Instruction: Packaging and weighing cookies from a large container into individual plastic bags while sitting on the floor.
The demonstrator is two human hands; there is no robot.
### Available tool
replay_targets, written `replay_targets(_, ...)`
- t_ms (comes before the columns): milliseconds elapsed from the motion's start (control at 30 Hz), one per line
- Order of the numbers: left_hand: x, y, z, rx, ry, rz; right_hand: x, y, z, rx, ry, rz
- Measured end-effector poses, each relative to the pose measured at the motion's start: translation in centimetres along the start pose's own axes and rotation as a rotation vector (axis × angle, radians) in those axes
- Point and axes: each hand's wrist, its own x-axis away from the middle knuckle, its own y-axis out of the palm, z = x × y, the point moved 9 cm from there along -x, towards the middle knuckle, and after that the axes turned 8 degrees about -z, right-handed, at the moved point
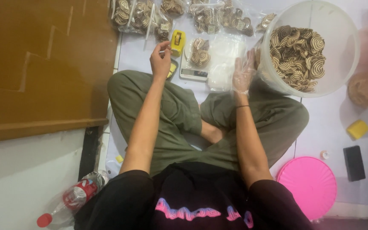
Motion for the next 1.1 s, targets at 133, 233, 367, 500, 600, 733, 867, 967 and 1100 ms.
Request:
replay_targets(133, 0.1, 0.0, 0.3, 0.008, -0.021, -0.002, -0.6, -0.2, 0.8, 0.075, -0.041, 0.025)
replay_targets(233, 0.2, -0.1, 0.3, -0.014, -0.018, 0.004, -0.3, -0.3, -0.3, 0.116, -0.041, 0.038)
replay_targets(367, 0.5, 0.1, 1.0, -0.077, 0.034, 0.002, -0.4, 0.0, 0.7, 0.2, -0.09, 0.028)
replay_targets(500, 1.2, 0.5, 2.6, -0.128, 0.039, -0.025, -0.3, -0.2, -0.2, 0.201, -0.078, 0.052)
replay_targets(600, 1.8, 1.8, 4.4, -0.204, 0.07, -0.129, 0.3, -1.2, -4.5, 0.215, -0.259, 0.139)
replay_targets(733, 1.2, 3.2, 2.5, -0.331, 0.104, -0.24, 0.2, -2.5, -12.6, 0.217, -0.39, 0.051)
replay_targets(867, 1.8, 3.5, 2.8, -0.383, 0.125, -0.278, -2.1, -8.9, -15.8, 0.397, -0.698, 0.195)
replay_targets(967, 1.9, 3.5, 3.4, -0.374, 0.156, -0.284, -5.8, -12.4, -13.2, 0.748, -0.587, 0.063)
replay_targets(1100, 3.0, 4.1, 5.3, -0.347, 0.221, -0.355, -8.1, -14.2, -5.8, 1.002, -0.172, -0.314)
